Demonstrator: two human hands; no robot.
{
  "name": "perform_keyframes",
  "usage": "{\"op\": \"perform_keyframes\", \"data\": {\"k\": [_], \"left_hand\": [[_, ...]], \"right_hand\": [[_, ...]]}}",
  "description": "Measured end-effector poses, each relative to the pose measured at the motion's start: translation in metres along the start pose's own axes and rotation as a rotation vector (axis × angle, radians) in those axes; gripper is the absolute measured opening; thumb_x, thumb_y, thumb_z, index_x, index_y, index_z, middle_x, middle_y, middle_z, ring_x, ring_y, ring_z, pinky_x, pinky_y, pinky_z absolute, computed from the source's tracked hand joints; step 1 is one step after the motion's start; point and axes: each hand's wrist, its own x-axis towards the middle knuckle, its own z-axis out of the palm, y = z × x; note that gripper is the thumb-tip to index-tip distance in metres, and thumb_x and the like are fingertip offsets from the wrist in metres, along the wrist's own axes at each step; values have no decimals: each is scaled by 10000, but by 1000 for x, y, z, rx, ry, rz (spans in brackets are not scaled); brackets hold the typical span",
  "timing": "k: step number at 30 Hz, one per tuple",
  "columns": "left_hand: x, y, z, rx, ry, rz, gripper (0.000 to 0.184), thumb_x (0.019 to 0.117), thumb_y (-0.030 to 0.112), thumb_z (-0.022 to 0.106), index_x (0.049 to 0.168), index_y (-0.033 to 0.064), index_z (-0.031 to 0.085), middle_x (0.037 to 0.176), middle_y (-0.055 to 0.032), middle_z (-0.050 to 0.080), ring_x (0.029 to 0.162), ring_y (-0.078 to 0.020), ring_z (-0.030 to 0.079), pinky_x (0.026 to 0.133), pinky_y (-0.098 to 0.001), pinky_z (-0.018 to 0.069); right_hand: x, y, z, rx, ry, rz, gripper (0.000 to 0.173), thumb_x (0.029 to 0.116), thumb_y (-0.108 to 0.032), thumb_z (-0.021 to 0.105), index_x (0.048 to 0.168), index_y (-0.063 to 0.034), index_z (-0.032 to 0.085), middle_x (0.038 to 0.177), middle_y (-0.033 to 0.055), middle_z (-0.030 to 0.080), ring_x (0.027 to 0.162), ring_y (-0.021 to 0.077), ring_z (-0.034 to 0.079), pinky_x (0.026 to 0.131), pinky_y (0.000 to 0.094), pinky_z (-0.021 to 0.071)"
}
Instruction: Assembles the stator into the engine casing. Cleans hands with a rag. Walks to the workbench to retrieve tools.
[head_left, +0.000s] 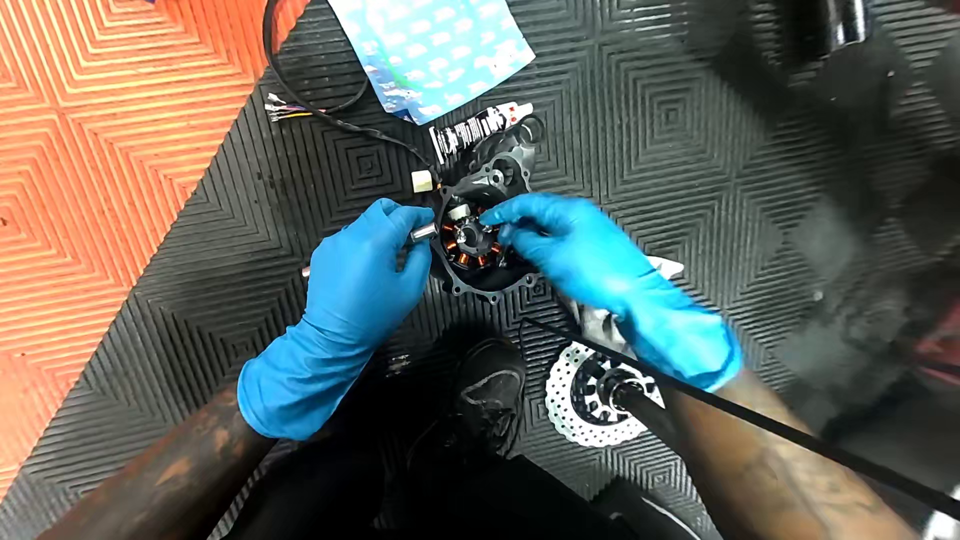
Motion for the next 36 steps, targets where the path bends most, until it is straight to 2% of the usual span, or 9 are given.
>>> {"op": "perform_keyframes", "data": {"k": [2,3,5,9,16,21,29,33,36], "left_hand": [[-1,0,0,31,4,33,292,948,189,574,1171,174,762,1039,-45,718,795,-185,687,614,-417,549],[0,0,0,40,7,58,297,941,190,581,1176,169,762,1046,-58,719,807,-203,694,618,-430,550],[2,2,1,28,0,76,296,953,202,583,1188,171,759,1059,-57,721,818,-201,696,633,-423,557],[3,3,1,-35,-5,37,289,968,202,569,1181,178,762,1031,-31,710,776,-146,665,627,-378,546],[-4,22,-6,-99,11,137,246,963,228,639,1171,196,767,1019,-12,710,798,-116,668,639,-341,556],[-3,39,8,-69,-6,258,210,908,239,713,1102,194,781,1061,-53,720,910,-199,708,702,-396,582],[-2,30,5,55,-63,334,161,895,249,695,1016,175,772,1012,-46,732,866,-211,715,675,-402,581],[3,21,-4,140,-47,335,175,895,244,671,995,134,763,934,-73,707,781,-239,699,594,-409,547],[5,21,-6,146,-33,354,153,888,218,666,976,140,762,926,-73,703,762,-236,693,580,-402,534]], "right_hand": [[-5,12,-8,515,-47,39,362,909,25,457,1123,-112,715,997,3,696,722,53,568,630,216,468],[-6,18,-10,708,-93,47,391,894,36,422,1143,-103,689,1027,3,671,737,39,575,653,195,492],[-8,24,-9,910,-72,97,385,950,50,393,1183,-75,673,1049,23,675,797,59,626,721,205,541],[-15,16,1,840,71,202,319,1061,6,404,1256,-41,651,1152,83,735,990,136,733,904,299,596],[-19,13,6,1263,-198,138,456,998,82,306,1374,18,556,1364,172,632,1202,223,668,1057,343,534],[-26,-16,15,1200,-159,132,488,994,80,361,1409,-53,582,1272,77,678,1007,107,702,871,278,601],[-35,-9,26,1185,-275,103,498,1022,28,325,1485,-49,492,1307,108,657,1055,156,700,941,334,589],[-38,-14,18,709,-42,33,253,1008,10,572,1215,-48,705,1022,66,747,826,105,717,776,243,608],[-32,-12,17,686,65,23,173,933,44,674,1066,-35,751,952,41,751,757,84,697,730,218,601]]}}
